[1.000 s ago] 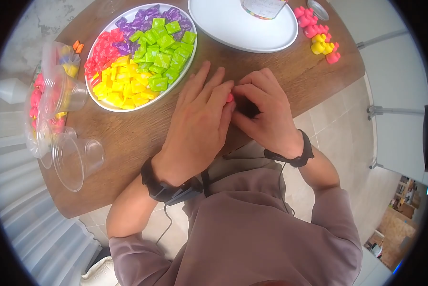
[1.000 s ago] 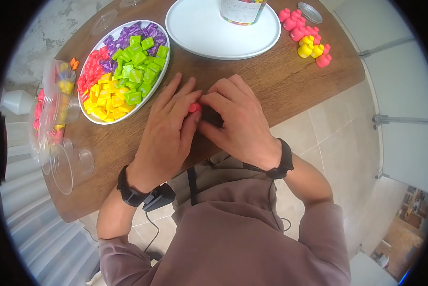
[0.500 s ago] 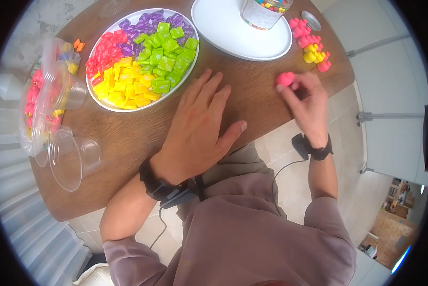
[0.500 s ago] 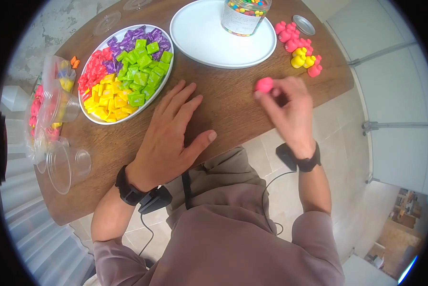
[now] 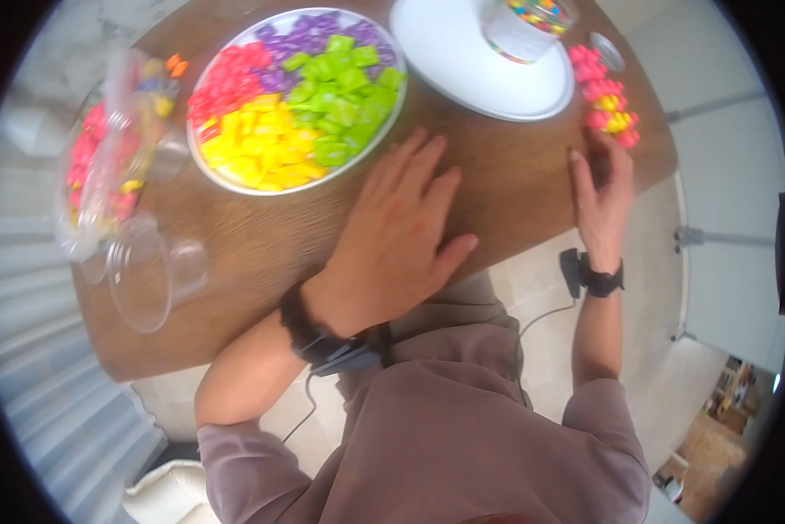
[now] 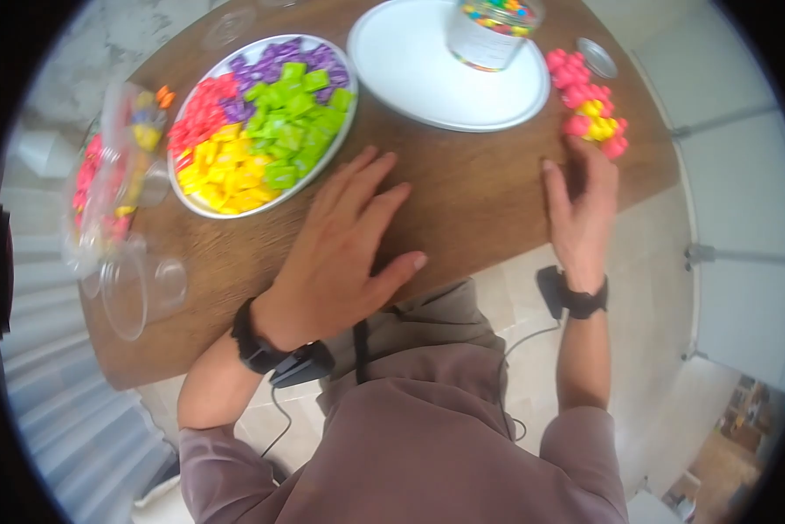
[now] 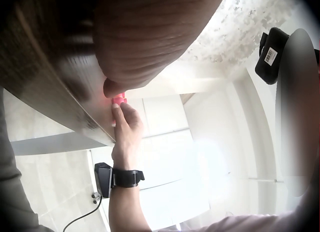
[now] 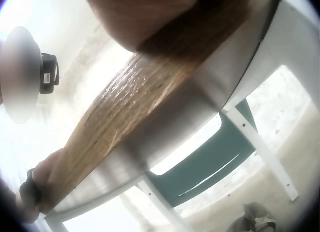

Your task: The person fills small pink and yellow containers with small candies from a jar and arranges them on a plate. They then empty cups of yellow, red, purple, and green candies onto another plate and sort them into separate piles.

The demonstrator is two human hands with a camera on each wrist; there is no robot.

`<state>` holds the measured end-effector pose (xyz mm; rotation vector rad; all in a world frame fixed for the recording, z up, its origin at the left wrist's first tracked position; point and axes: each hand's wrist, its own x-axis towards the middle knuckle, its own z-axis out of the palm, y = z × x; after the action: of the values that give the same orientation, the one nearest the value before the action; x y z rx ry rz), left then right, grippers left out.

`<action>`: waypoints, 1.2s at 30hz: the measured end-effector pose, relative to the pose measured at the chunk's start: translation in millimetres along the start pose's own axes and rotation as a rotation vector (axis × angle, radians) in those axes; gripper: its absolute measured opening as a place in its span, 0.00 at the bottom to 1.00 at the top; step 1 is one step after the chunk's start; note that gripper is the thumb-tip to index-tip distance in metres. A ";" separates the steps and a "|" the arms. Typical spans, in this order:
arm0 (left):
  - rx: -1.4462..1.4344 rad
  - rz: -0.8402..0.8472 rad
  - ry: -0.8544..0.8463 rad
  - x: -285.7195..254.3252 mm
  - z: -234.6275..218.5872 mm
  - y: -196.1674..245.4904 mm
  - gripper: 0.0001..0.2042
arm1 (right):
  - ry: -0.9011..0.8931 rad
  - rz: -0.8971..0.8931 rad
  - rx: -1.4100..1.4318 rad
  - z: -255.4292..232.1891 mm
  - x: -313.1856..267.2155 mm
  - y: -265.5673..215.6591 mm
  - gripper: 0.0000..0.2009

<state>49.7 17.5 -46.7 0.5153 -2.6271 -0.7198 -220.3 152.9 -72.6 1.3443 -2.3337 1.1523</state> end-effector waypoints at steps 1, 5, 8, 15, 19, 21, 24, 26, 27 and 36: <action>-0.029 0.013 0.007 0.3 1.0 -0.5 0.29 | 0.002 -0.053 -0.009 -0.6 0.0 -1.2 0.17; -0.060 0.037 0.036 -0.5 5.0 -3.0 0.27 | -0.034 -0.048 -0.020 -1.9 -0.7 -4.7 0.12; -0.104 0.041 0.073 -0.8 5.3 -3.4 0.25 | -0.040 -0.010 0.040 -1.5 -4.6 -3.5 0.09; -0.645 0.098 -0.226 -54.7 3.4 36.5 0.19 | -0.041 -0.160 0.024 -5.2 -12.5 -6.7 0.05; -0.729 0.132 -0.566 -137.3 24.2 61.2 0.17 | -0.046 -0.193 0.040 -5.2 -12.1 -3.5 0.05; -0.821 0.071 -0.854 -162.7 31.6 64.7 0.15 | -0.045 -0.191 0.062 -4.1 -12.4 -3.0 0.05; -1.000 0.047 -0.573 -172.7 33.4 73.3 0.14 | -0.064 -0.202 0.038 -5.3 -12.4 -0.7 0.05; -1.010 -0.012 -0.572 -175.3 43.6 76.2 0.12 | -0.037 -0.193 0.057 -3.4 -12.8 -0.5 0.06; -1.021 -0.059 -0.582 -176.6 48.7 77.9 0.11 | -0.041 -0.190 0.049 -3.0 -13.2 2.6 0.06; -1.430 -0.226 -1.178 -140.9 -1.0 54.0 0.03 | -0.073 -0.155 0.049 -1.2 -12.1 12.6 0.06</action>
<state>158.9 121.6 -51.6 -0.1654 -1.8193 -3.2177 -223.9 165.0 -84.7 1.5781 -2.2170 1.1386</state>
